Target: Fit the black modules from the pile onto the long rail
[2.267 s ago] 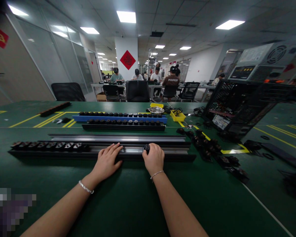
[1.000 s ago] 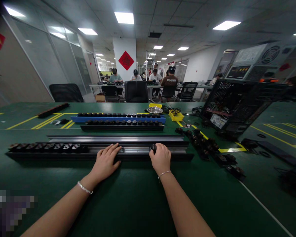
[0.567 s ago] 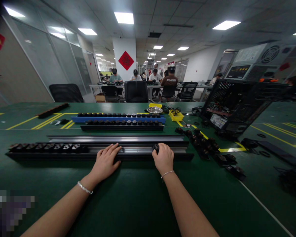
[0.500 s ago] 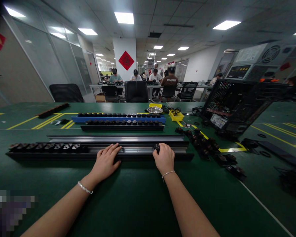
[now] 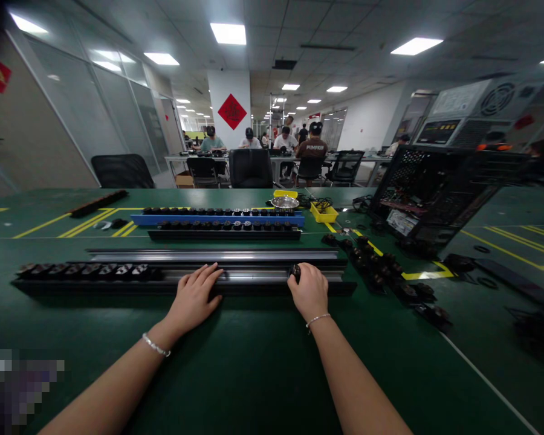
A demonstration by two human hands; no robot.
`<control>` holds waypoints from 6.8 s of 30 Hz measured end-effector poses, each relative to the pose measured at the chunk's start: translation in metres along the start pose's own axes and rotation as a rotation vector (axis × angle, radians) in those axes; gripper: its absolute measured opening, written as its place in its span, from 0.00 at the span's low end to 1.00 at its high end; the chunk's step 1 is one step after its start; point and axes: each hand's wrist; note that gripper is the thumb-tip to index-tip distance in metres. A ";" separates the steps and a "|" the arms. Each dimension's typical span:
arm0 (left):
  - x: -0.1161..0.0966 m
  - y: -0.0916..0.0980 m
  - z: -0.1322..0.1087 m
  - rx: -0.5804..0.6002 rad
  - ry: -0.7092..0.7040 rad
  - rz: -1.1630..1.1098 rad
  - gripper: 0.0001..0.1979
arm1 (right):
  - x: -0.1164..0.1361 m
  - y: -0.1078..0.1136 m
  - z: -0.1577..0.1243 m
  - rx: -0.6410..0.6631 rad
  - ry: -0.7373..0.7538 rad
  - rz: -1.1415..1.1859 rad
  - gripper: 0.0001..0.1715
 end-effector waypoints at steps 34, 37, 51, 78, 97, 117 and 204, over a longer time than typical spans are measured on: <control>0.000 0.000 0.000 0.007 0.005 0.004 0.26 | -0.030 0.017 0.007 -0.010 -0.004 -0.045 0.21; 0.000 -0.001 0.000 -0.002 0.007 0.002 0.27 | -0.033 0.019 0.007 -0.018 -0.008 -0.048 0.21; 0.000 0.002 0.000 0.015 0.010 -0.006 0.27 | -0.044 0.021 0.005 -0.083 0.002 -0.078 0.22; 0.000 0.001 -0.001 0.019 0.002 0.000 0.27 | -0.041 0.016 -0.001 -0.269 -0.151 -0.141 0.24; 0.000 0.002 -0.001 0.022 0.005 0.010 0.27 | -0.062 0.024 0.003 -0.331 -0.232 -0.087 0.27; 0.001 0.001 0.000 0.022 0.004 0.003 0.27 | -0.083 0.030 0.008 -0.408 -0.255 -0.057 0.27; 0.105 0.028 0.002 0.277 0.730 0.198 0.24 | -0.075 0.025 -0.013 0.016 0.223 -0.222 0.21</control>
Point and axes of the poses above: each hand's wrist, its own z-axis towards the middle knuckle, its own y-axis out of the back of the hand, x = y × z, and after that the axes turned 13 degrees about z, right-handed
